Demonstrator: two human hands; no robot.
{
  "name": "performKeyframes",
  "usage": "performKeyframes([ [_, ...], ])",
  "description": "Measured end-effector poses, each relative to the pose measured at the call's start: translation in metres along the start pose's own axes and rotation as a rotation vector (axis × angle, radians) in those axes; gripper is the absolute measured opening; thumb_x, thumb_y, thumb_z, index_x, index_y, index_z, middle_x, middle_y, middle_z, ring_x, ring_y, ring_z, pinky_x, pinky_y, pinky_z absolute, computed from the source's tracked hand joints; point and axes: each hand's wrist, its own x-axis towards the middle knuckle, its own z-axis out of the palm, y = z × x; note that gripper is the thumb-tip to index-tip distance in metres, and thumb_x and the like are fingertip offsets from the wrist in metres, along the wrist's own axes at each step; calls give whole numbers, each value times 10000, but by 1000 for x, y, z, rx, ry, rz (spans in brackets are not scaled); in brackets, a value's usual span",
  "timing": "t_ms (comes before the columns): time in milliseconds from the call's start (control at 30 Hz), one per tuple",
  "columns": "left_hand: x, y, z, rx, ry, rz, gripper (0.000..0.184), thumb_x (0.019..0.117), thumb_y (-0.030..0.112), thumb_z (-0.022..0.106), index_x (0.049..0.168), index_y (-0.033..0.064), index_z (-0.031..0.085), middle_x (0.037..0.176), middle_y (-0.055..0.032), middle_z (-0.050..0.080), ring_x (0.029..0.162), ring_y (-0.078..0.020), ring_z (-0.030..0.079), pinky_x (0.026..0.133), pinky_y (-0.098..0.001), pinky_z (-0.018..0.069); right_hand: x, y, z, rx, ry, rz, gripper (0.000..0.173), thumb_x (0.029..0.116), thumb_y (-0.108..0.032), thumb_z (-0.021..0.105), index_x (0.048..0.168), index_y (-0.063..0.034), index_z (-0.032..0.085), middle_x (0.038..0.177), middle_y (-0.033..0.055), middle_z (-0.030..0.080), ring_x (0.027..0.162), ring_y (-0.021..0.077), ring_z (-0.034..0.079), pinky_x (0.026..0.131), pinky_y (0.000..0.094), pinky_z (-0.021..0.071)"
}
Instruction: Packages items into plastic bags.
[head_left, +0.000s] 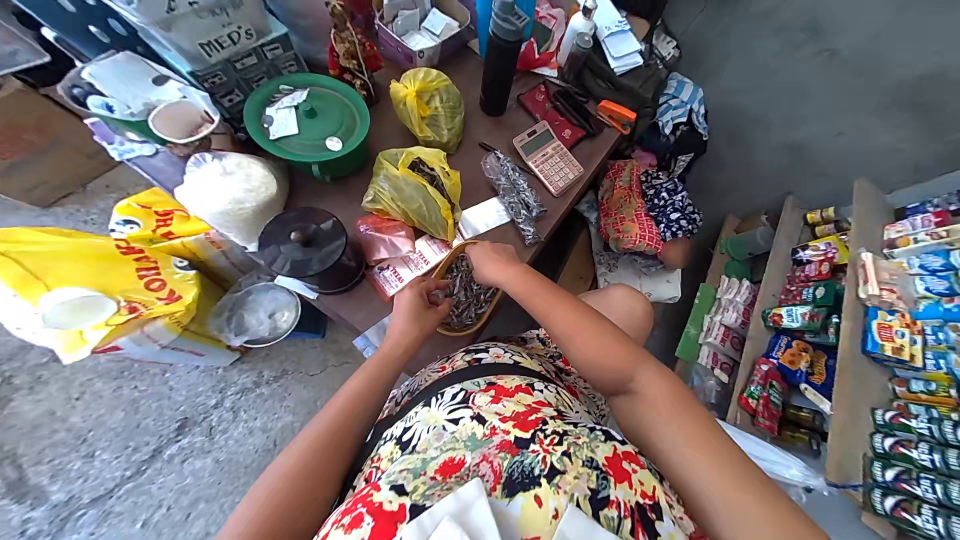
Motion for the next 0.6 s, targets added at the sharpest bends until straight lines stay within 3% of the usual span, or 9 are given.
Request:
performKeyframes([
  [100, 0, 2, 0, -2, -20, -22, 285, 931, 46, 710, 1214, 21, 707, 1181, -190, 647, 846, -236, 685, 818, -425, 588, -8, -8, -13, -17, -29, 16, 285, 1003, -122, 584, 1264, -37, 657, 1289, 216, 654, 1205, 414, 626, 909, 655, 503],
  [333, -4, 2, -1, 20, -41, -27, 300, 941, 62, 679, 1236, 9, 695, 1210, -187, 647, 855, -192, 691, 826, -357, 582, -29, -27, -43, -20, -91, -1, 337, 993, -110, 597, 1317, -22, 631, 1345, 222, 621, 1267, 416, 584, 945, 671, 472],
  [433, -7, 2, -2, 35, -32, -27, 300, 932, 53, 695, 1228, 13, 700, 1204, -190, 648, 852, -196, 685, 816, -356, 578, -38, -36, -47, -10, -86, -9, 272, 1001, -122, 605, 1230, 13, 665, 1294, 231, 643, 1231, 416, 602, 927, 675, 475],
  [600, -12, 3, -4, 62, -34, -53, 302, 924, 48, 699, 1222, -2, 701, 1205, -209, 636, 864, -216, 688, 819, -361, 579, -52, -54, -57, -68, -142, -30, 270, 1027, -127, 570, 1215, 38, 673, 1323, 238, 624, 1262, 416, 575, 955, 673, 454],
])
